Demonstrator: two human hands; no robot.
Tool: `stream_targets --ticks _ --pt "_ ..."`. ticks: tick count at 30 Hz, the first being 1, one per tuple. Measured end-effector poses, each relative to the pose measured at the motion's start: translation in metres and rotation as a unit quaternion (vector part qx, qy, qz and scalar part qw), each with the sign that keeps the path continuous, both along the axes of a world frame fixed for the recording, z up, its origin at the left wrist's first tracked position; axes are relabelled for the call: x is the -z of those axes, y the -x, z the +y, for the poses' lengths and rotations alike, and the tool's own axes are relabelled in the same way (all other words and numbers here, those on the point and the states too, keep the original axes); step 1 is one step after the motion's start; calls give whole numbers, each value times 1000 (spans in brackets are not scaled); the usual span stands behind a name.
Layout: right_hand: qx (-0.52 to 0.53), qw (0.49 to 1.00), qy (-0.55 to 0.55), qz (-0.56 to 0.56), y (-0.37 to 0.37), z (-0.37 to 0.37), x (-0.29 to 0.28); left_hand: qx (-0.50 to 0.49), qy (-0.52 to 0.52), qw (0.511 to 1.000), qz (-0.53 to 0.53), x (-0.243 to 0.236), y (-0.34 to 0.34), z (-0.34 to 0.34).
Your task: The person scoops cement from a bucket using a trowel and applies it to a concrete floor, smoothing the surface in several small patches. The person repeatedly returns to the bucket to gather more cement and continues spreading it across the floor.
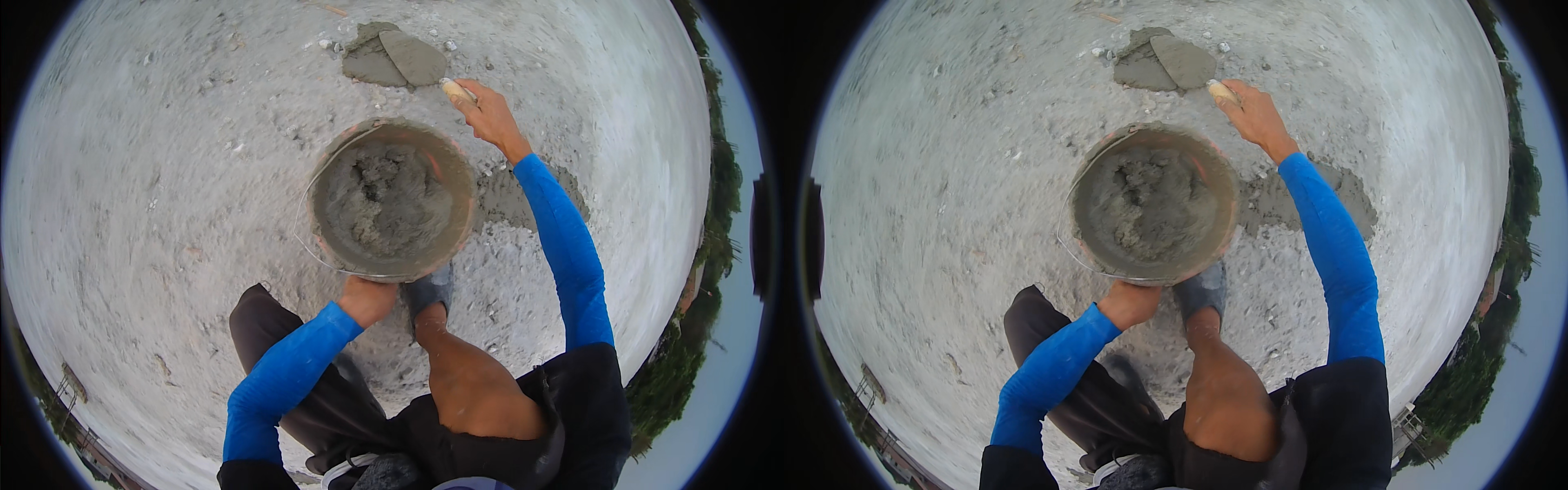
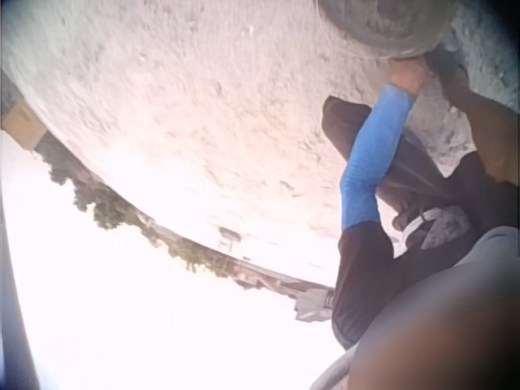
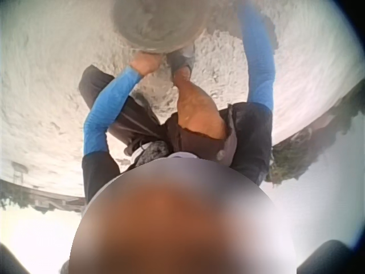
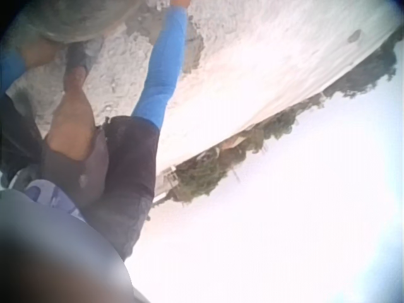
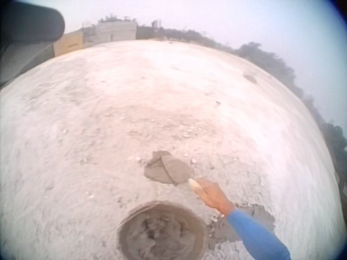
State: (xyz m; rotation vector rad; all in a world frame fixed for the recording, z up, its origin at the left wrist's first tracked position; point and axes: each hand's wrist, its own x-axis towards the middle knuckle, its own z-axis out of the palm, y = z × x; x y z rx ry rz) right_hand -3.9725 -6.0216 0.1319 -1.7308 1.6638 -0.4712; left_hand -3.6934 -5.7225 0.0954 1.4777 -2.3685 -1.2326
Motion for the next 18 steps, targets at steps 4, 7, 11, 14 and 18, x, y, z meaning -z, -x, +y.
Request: stream_targets --ticks 4,7,11,14,18 --pt "129 983 -132 -24 18 -5 6 28 43 999 -8 0 -7 1" --pt "171 974 -143 -41 38 -7 -6 38 84 995 -26 1 -17 -2" --pt "203 934 -204 -210 28 -10 -9 16 29 998 -48 4 -22 1" --pt "144 912 -247 -293 -8 -20 5 34 20 998 -44 6 -20 5" --pt "73 929 -291 -217 -45 -25 11 24 14 999 -28 10 -21 8"
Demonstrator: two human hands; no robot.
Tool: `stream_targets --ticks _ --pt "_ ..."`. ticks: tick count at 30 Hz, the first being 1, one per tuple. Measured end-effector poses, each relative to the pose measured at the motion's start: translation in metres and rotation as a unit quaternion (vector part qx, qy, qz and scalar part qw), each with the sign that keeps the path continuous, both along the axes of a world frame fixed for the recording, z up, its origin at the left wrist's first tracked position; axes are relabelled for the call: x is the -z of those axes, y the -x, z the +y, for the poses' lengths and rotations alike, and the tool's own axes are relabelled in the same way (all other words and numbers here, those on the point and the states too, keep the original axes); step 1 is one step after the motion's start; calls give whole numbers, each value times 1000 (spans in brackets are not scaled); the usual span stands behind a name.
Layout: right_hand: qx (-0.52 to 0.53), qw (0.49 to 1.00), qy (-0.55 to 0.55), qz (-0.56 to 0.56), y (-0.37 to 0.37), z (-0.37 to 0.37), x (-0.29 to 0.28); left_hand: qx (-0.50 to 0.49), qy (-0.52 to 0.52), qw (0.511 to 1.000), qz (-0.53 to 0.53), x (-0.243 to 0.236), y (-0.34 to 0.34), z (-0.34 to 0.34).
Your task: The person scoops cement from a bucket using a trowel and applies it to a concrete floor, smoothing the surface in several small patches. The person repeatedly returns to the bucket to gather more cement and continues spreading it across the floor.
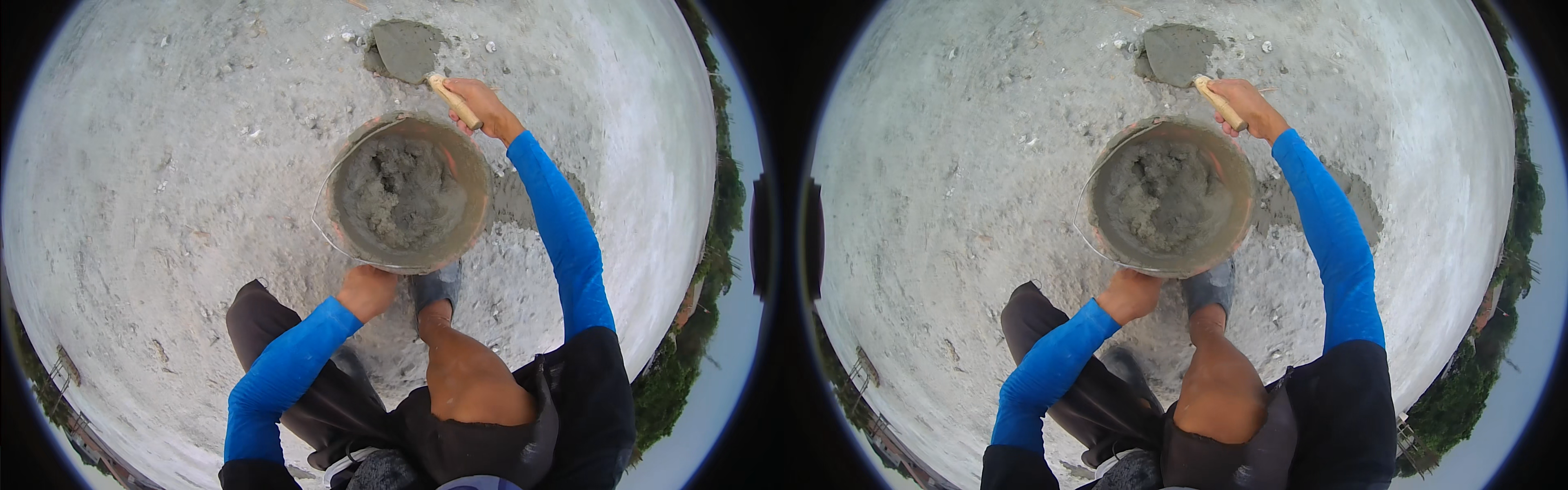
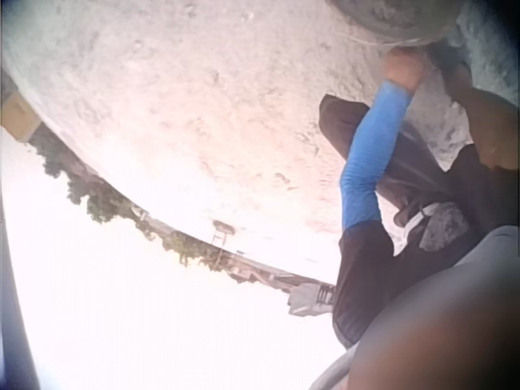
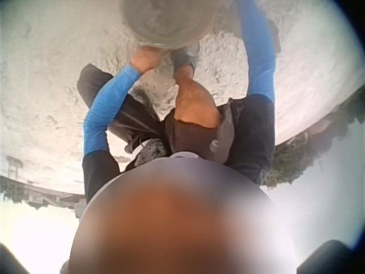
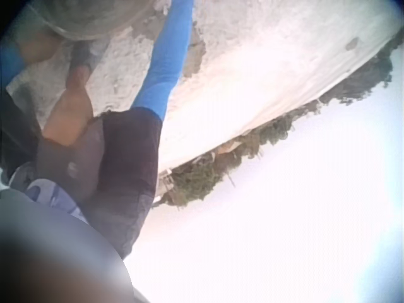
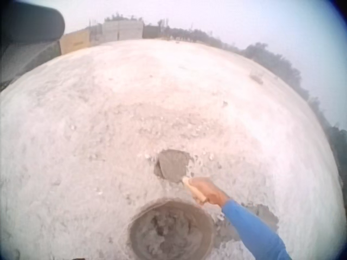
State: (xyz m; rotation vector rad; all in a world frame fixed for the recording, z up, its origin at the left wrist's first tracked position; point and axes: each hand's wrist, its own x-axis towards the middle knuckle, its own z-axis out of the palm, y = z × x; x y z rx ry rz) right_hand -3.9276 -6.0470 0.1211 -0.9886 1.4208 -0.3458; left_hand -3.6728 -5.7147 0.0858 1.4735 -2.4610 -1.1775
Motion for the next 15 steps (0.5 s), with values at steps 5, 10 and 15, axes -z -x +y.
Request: stream_targets --ticks 5,10,15 --pt "-128 991 19 45 -11 -2 -31 0 -19 999 -34 11 -3 0" --pt "-209 972 35 97 4 -2 -47 0 34 999 3 9 6 -1" --pt "-167 965 128 156 48 25 -23 15 30 999 -27 -12 23 -6"
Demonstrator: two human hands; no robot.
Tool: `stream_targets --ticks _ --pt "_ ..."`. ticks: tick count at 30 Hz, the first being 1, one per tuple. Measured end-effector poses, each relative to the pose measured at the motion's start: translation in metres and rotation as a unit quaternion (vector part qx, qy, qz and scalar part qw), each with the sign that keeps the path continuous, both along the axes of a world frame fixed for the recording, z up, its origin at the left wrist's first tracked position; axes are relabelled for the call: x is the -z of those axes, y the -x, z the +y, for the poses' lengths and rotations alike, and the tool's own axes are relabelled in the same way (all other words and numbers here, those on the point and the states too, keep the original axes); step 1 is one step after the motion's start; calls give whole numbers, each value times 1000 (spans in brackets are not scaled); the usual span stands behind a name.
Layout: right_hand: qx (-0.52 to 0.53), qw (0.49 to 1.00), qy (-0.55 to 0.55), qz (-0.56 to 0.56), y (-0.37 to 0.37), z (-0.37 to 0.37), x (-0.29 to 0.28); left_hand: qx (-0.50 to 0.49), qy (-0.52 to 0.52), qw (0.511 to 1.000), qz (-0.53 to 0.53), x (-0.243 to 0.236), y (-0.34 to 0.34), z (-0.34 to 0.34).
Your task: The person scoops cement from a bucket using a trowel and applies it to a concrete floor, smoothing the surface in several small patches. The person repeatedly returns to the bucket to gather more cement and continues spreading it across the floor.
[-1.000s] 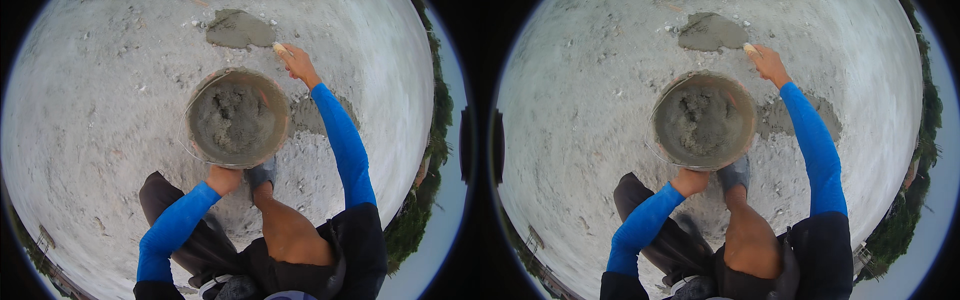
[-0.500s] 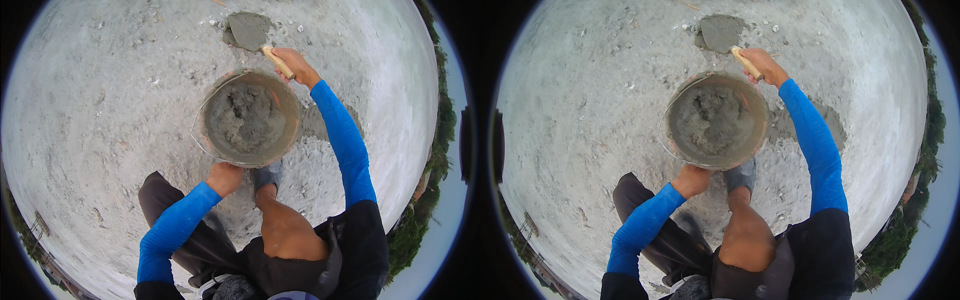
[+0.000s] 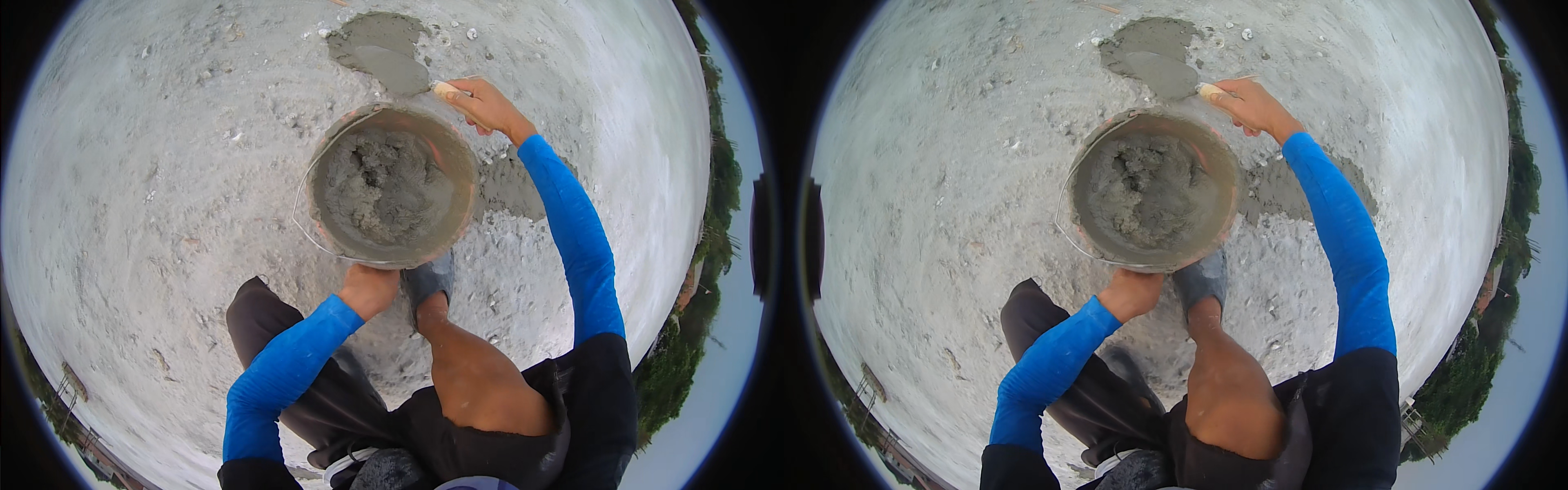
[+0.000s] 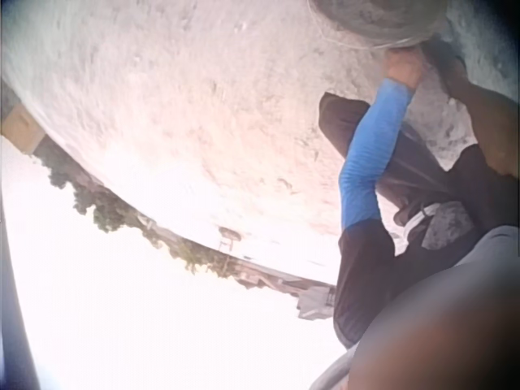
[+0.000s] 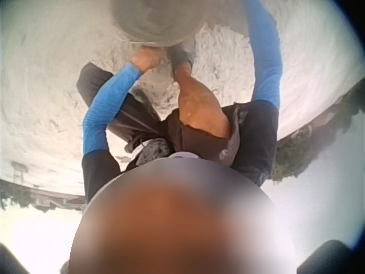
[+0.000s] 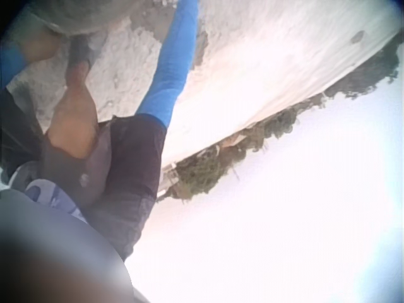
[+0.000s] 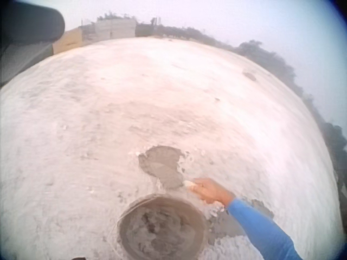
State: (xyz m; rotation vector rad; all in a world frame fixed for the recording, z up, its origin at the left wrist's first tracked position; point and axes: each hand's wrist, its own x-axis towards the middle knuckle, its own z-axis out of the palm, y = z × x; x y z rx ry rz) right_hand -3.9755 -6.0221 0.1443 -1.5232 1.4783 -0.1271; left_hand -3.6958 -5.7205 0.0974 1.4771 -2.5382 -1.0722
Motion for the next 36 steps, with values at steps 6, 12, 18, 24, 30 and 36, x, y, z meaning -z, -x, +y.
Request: stream_targets --ticks 6,12,18,24,30,36 --pt "123 977 18 173 90 60 -42 21 -74 997 -20 -21 -10 -11" --pt "59 994 69 60 47 58 -20 28 -37 999 -8 -17 2 -5" --pt "-19 972 178 152 34 30 -2 66 -64 995 -25 -13 -3 -6" --pt "42 973 128 187 54 15 -28 27 -85 994 -56 -18 -25 -6" --pt "-32 959 211 189 25 11 11 25 -108 994 -20 -23 -20 -9" --pt "131 991 -30 21 27 2 -8 45 -143 986 -68 -26 -21 -10"
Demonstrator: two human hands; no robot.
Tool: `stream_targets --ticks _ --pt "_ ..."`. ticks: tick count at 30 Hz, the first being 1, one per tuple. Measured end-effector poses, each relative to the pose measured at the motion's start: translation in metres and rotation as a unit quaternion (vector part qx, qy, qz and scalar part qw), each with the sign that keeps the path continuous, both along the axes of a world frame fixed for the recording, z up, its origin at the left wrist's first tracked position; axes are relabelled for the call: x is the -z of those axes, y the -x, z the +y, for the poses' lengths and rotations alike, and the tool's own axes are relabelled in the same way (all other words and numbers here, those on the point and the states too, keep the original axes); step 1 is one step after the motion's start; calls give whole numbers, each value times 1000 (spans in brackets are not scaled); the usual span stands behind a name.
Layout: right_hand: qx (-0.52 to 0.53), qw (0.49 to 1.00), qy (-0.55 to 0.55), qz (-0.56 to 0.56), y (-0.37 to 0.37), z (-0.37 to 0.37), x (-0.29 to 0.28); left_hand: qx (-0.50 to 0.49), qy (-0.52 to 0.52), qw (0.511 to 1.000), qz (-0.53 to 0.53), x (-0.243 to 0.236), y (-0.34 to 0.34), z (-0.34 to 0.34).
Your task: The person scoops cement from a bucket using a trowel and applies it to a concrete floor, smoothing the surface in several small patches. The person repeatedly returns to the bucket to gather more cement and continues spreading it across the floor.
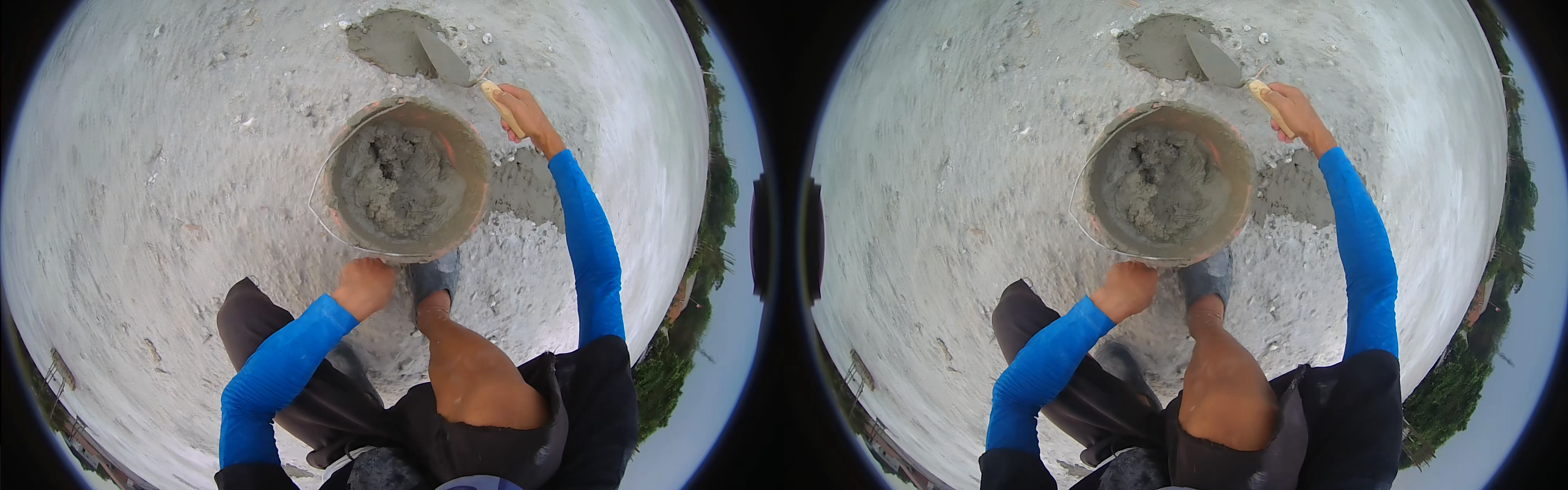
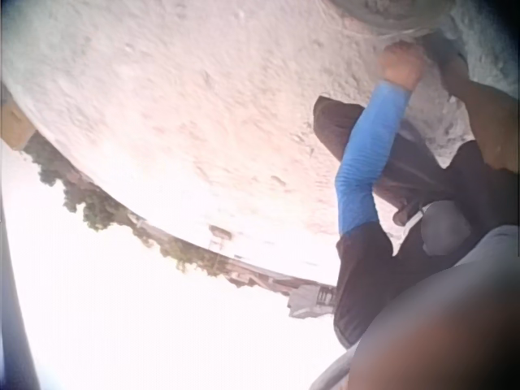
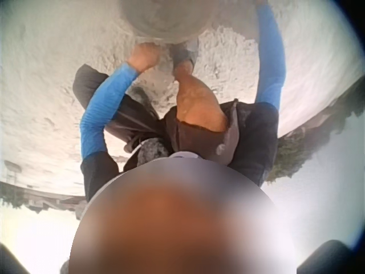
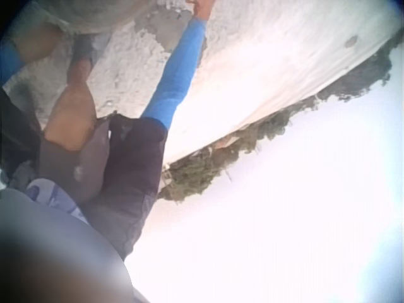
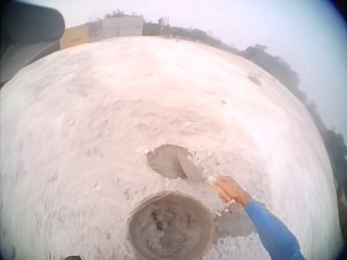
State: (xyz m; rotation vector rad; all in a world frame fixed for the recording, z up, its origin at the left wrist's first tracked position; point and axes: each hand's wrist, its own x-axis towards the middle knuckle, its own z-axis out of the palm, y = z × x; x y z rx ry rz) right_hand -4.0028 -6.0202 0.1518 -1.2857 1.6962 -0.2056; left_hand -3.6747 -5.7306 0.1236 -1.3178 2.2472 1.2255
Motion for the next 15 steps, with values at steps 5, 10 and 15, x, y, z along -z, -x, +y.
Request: stream_targets --ticks 5,10,15 --pt "-106 991 -67 -41 -39 -9 0 -21 20 999 15 -1 5 2" --pt "-276 954 -103 55 -43 -18 -19 -10 -15 1000 -8 5 4 1" --pt "-282 959 9 25 -44 -19 -20 -64 55 996 22 12 7 5"
